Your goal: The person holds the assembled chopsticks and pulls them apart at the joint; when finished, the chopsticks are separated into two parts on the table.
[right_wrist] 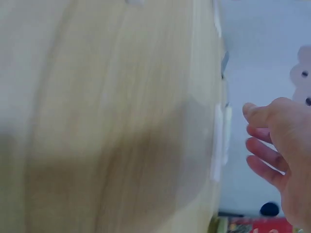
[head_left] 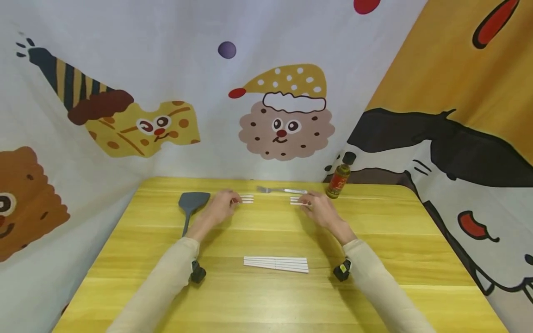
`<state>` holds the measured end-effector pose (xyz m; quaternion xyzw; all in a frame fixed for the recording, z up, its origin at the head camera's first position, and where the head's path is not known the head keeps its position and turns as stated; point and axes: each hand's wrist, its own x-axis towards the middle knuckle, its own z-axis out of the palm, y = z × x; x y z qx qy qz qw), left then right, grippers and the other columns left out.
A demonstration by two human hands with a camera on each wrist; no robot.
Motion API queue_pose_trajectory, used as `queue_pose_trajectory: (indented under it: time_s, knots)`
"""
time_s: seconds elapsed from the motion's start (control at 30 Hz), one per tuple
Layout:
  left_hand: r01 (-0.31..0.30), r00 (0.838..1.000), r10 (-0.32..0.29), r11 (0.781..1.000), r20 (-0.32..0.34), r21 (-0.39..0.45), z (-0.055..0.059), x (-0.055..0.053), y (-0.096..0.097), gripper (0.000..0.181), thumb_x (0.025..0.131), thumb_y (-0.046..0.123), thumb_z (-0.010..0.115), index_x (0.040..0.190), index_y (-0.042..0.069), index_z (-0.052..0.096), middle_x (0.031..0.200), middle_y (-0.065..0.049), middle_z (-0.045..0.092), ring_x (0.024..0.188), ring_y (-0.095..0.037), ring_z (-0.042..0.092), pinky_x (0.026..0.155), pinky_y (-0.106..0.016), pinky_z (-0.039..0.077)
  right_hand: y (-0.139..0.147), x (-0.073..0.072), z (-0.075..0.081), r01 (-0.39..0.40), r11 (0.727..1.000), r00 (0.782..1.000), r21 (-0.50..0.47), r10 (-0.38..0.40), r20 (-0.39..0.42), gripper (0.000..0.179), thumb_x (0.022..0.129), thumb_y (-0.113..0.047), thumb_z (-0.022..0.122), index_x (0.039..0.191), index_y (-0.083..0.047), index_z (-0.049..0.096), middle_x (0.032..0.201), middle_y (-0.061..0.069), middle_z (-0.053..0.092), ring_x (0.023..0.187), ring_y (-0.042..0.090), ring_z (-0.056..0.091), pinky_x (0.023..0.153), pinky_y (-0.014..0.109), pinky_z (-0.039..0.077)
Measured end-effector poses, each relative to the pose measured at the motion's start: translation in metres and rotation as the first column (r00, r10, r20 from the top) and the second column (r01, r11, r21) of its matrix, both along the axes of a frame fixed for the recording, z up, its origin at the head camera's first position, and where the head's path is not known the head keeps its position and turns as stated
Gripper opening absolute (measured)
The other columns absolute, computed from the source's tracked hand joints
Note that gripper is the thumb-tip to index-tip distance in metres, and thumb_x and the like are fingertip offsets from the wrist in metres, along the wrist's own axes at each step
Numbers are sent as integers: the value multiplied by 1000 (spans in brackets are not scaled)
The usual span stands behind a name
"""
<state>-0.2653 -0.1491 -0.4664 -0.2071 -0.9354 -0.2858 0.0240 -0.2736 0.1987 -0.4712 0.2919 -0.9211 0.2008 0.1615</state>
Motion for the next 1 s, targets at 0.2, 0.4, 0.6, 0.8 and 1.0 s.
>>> queue_pose_trajectory:
  time_s: [0.2,0.4,0.6,0.8,1.0]
  knots:
    - [59,994,-63,997,-92,-52,4,28,3,16,94,4,69,110,2,74,103,-9,67,94,-24,66,79,-36,58,-8,26,9,-39,999,999,14,39,36,29,87,-12,80,114,-5,72,106,11,68,86,28,69,66,37,58]
    - [84,991,-93,993,-99,-88,8,56,7,18,94,5,71,111,4,72,104,-7,66,97,-23,65,83,-37,57,-18,53,15,-72,997,989,5,71,127,40,88,-12,79,124,-2,67,114,15,63,90,28,67,68,36,57]
    - [134,990,-136,989,-29,-67,10,79,15,21,95,7,70,116,4,71,107,-6,65,99,-21,63,85,-36,57,-25,78,16,-149,989,953,-9,146,267,41,92,-11,75,130,-1,63,119,16,61,97,30,66,77,36,58]
    - [200,980,-200,978,18,-60,6,95,26,20,97,10,67,117,5,70,107,-5,65,96,-18,63,82,-30,58,-32,98,10,-235,971,901,-38,232,366,39,91,-9,75,127,0,63,115,15,62,90,23,65,75,31,59]
    - [257,966,-254,965,49,-57,-3,103,35,20,98,12,67,116,5,71,106,-3,65,89,-12,61,76,-21,55,-37,106,-1,-253,967,881,-43,248,402,37,87,-8,78,121,-2,67,110,10,65,84,14,62,72,20,56]
